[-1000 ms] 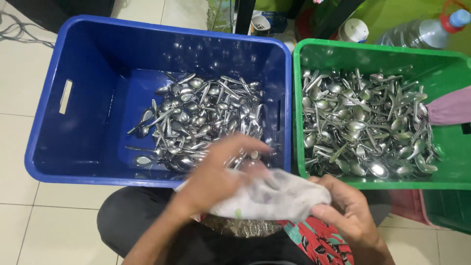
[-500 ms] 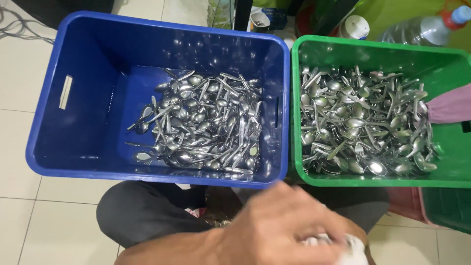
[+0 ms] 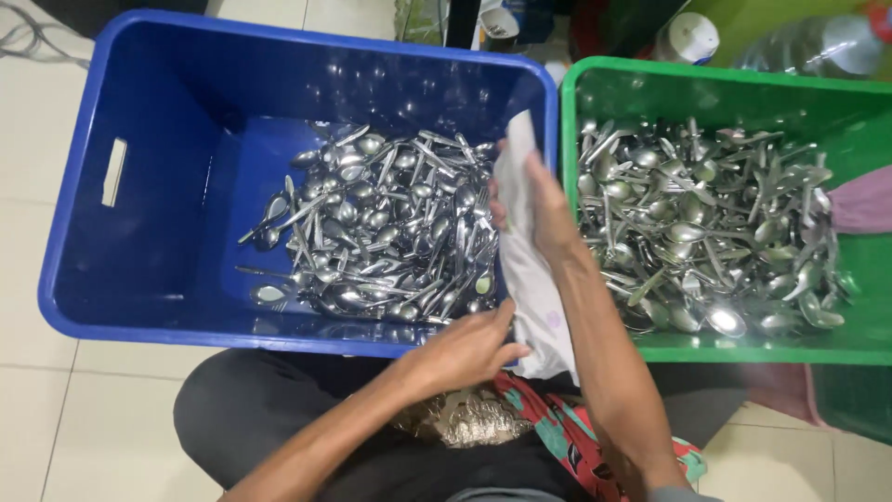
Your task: Wiping silver spoons with a white cloth and transferring them from a blue bin to a green bin.
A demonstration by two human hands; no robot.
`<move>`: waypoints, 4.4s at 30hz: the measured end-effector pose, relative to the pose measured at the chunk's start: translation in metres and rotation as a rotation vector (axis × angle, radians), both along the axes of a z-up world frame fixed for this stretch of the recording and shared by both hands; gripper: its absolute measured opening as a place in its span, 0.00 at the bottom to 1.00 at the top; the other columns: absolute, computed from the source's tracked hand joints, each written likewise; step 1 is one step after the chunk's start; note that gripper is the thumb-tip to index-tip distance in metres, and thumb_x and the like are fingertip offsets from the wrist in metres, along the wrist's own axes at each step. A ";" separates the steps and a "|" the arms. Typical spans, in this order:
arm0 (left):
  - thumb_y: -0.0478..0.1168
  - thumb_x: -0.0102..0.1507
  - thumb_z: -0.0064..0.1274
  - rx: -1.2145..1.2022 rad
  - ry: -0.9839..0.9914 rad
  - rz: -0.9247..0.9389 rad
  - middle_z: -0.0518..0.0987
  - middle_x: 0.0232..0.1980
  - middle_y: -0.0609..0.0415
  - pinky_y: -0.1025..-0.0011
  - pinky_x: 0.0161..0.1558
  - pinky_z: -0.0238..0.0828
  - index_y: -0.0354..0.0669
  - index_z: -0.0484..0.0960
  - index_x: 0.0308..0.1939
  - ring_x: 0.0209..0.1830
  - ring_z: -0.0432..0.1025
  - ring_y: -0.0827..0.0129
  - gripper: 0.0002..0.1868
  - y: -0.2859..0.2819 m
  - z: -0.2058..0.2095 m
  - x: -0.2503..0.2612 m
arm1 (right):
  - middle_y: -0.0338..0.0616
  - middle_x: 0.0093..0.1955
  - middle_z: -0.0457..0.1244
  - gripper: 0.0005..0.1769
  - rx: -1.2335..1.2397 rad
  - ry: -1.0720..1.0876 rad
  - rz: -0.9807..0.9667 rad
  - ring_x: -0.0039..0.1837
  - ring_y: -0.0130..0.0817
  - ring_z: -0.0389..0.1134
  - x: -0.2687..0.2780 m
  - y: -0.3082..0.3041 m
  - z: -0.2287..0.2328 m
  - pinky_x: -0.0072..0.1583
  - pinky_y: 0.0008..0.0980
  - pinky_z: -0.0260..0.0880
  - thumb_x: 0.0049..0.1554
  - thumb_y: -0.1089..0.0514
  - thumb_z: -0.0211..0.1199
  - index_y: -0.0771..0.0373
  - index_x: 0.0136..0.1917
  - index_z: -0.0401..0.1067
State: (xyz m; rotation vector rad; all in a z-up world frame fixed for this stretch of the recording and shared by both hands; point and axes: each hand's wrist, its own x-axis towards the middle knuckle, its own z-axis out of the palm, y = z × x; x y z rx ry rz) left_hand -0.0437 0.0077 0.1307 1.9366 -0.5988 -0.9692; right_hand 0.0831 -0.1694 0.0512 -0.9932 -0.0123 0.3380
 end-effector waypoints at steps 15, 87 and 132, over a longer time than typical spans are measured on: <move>0.50 0.63 0.56 0.709 -0.467 0.595 0.86 0.41 0.53 0.49 0.47 0.77 0.62 0.86 0.45 0.48 0.80 0.50 0.09 0.143 -0.226 0.189 | 0.58 0.43 0.67 0.14 -0.879 -0.312 -0.316 0.37 0.43 0.70 -0.014 0.030 -0.014 0.38 0.40 0.73 0.66 0.54 0.56 0.63 0.61 0.69; 0.41 0.70 0.36 0.083 -0.457 0.790 0.82 0.34 0.35 0.42 0.43 0.70 0.43 0.83 0.39 0.41 0.77 0.33 0.18 0.072 -0.067 0.070 | 0.37 0.46 0.62 0.04 -1.175 -1.087 -0.504 0.42 0.38 0.70 -0.011 0.084 -0.027 0.45 0.33 0.73 0.61 0.56 0.66 0.56 0.49 0.79; 0.46 0.72 0.35 0.080 -0.393 0.706 0.83 0.37 0.39 0.44 0.44 0.70 0.46 0.80 0.38 0.43 0.77 0.36 0.18 0.072 -0.064 0.060 | 0.49 0.49 0.65 0.14 -1.239 -0.907 -0.471 0.51 0.56 0.72 0.001 0.068 -0.047 0.49 0.46 0.74 0.61 0.56 0.64 0.62 0.60 0.72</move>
